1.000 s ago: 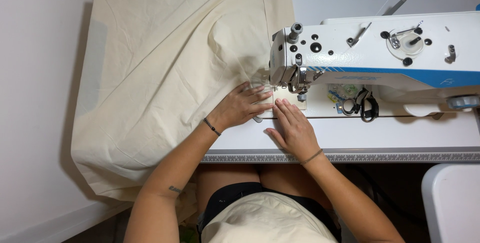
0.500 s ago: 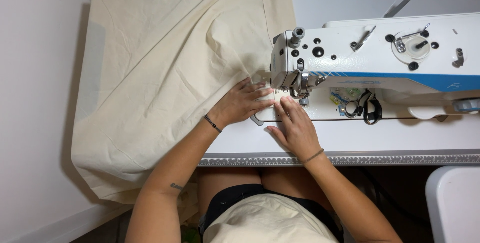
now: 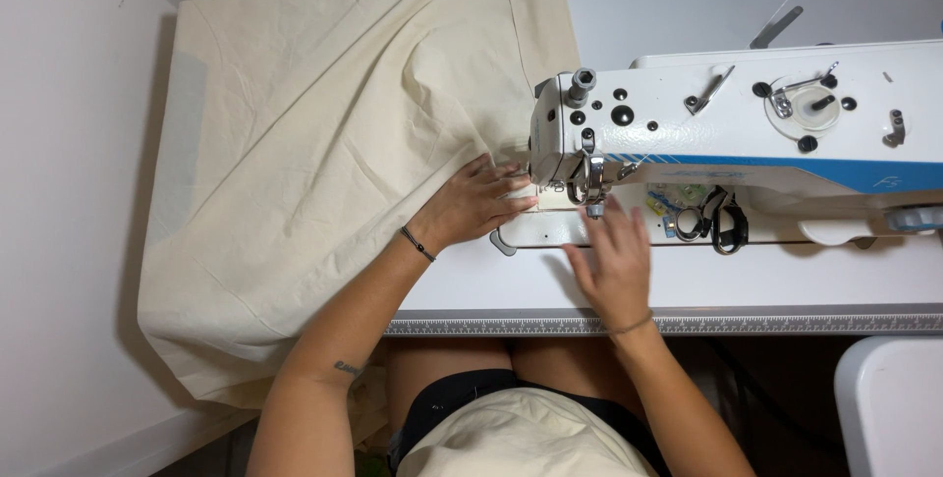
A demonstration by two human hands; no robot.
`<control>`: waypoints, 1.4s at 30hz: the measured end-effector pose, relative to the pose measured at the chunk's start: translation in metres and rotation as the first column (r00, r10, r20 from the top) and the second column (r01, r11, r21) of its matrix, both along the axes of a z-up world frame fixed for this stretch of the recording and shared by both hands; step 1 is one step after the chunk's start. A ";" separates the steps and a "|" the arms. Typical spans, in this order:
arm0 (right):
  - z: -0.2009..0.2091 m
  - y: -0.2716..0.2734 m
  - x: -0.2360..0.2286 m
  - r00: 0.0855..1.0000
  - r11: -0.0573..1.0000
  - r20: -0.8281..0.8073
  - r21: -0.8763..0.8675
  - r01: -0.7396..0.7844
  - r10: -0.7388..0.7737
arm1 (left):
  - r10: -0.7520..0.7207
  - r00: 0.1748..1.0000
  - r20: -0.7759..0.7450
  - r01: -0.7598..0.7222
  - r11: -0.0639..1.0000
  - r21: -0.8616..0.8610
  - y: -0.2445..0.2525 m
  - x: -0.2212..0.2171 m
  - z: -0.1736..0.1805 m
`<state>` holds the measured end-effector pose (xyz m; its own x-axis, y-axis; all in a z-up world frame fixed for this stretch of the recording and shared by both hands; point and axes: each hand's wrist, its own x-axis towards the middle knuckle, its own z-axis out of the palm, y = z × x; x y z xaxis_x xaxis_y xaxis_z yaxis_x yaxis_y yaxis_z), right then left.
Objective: Sewing a seam on fabric using an industrial machine, trimming threads with scissors, and organizing a stack of small tags.
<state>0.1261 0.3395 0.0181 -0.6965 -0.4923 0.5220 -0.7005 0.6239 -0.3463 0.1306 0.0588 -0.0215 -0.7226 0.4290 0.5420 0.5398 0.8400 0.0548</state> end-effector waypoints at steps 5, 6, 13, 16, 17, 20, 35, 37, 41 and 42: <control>-0.005 0.089 -0.029 0.869 0.922 -0.316 -0.206 0.328 -0.380 | -0.052 0.999 -0.016 0.051 0.997 -0.050 -0.005 0.001 0.017; 0.002 0.105 -0.033 0.756 0.877 -0.445 -0.258 0.405 -0.480 | -0.106 0.994 -0.027 0.103 0.990 -0.099 -0.007 0.001 0.024; 0.014 0.140 -0.034 0.797 0.877 -0.366 -0.200 0.436 -0.480 | -0.114 0.991 -0.074 0.110 0.992 -0.060 -0.005 -0.001 0.028; 0.018 0.136 -0.034 0.800 0.878 -0.363 -0.182 0.443 -0.478 | -0.108 0.991 -0.075 0.102 0.991 -0.082 -0.006 -0.003 0.029; 0.015 0.137 -0.034 0.798 0.870 -0.348 -0.179 0.459 -0.492 | -0.112 0.991 -0.067 0.107 0.992 -0.067 -0.005 -0.002 0.030; 0.013 0.139 -0.033 0.811 0.868 -0.310 -0.183 0.461 -0.496 | -0.113 0.992 -0.058 0.110 0.992 -0.053 -0.005 -0.003 0.026; 0.015 0.137 -0.031 0.856 0.890 -0.249 -0.193 0.414 -0.452 | -0.112 0.993 -0.036 0.110 0.993 -0.049 -0.009 -0.013 0.028; 0.014 0.138 -0.032 0.856 0.889 -0.248 -0.189 0.417 -0.454 | -0.114 0.993 -0.026 0.112 0.992 -0.064 -0.011 -0.015 0.028; 0.012 0.139 -0.032 0.845 0.880 -0.248 -0.180 0.440 -0.474 | -0.123 0.991 -0.053 0.120 0.992 -0.044 -0.011 -0.017 0.033; 0.012 0.139 -0.032 0.843 0.878 -0.249 -0.179 0.443 -0.476 | -0.129 0.990 -0.059 0.126 0.991 -0.054 -0.011 -0.017 0.035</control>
<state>0.0940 0.4784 0.0297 -0.6467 -0.0793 0.7586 -0.4194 0.8677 -0.2668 0.1134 0.0476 0.0138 -0.6260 0.5430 0.5598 0.6436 0.7651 -0.0224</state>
